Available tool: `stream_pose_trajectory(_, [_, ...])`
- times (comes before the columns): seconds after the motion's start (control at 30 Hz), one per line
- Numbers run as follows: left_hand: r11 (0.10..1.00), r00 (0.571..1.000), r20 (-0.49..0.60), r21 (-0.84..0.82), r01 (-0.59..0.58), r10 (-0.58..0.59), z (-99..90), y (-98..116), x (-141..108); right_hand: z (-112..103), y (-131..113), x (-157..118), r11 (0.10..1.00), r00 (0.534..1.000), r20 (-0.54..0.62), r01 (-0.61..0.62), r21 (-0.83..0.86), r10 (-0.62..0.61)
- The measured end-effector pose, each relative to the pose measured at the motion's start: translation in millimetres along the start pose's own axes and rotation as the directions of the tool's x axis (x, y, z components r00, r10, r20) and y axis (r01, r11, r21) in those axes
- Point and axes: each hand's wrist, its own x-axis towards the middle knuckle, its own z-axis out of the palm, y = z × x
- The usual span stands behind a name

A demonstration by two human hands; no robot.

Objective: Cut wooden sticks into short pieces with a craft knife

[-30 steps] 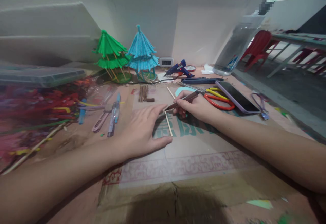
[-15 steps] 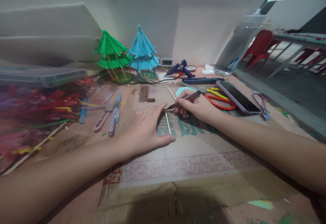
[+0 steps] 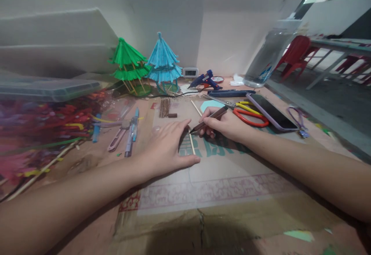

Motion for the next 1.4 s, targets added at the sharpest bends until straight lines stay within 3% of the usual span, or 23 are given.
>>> stream_pose_trajectory(0.37, [0.999, 0.999, 0.02, -0.012, -0.035, 0.035, -1.2, -5, -1, 1, 1, 1, 1.0, 1.0, -0.028, 0.011, -0.003, -0.011])
stream_pose_trajectory(0.5, [0.995, 0.996, -0.025, -0.036, -0.091, 0.09, -6.0, -16, 3, 0, 1, 1, 1.0, 1.0, -0.026, 0.004, -0.004, -0.004])
stream_pose_trajectory(0.67, [0.987, 0.987, -0.037, 0.021, -0.157, 0.158, -10.5, -28, 10, -1, 1, 1, 1.0, 1.0, -0.023, 0.0, -0.021, 0.0])
stream_pose_trajectory(0.9, [0.977, 0.979, -0.007, 0.069, -0.202, 0.203, -12.4, -27, 11, 0, 0, 1, 0.999, 1.0, -0.025, 0.0, -0.038, -0.001])
stream_pose_trajectory(1.2, [0.98, 0.982, -0.052, 0.094, -0.177, 0.183, -10.5, -16, 2, -2, 1, 1, 1.0, 1.0, -0.02, 0.0, -0.029, 0.0])
stream_pose_trajectory(1.4, [0.999, 0.999, 0.026, 0.032, -0.04, 0.039, -5.8, -8, -1, -1, 2, 1, 1.0, 1.0, -0.021, 0.017, -0.003, -0.017])
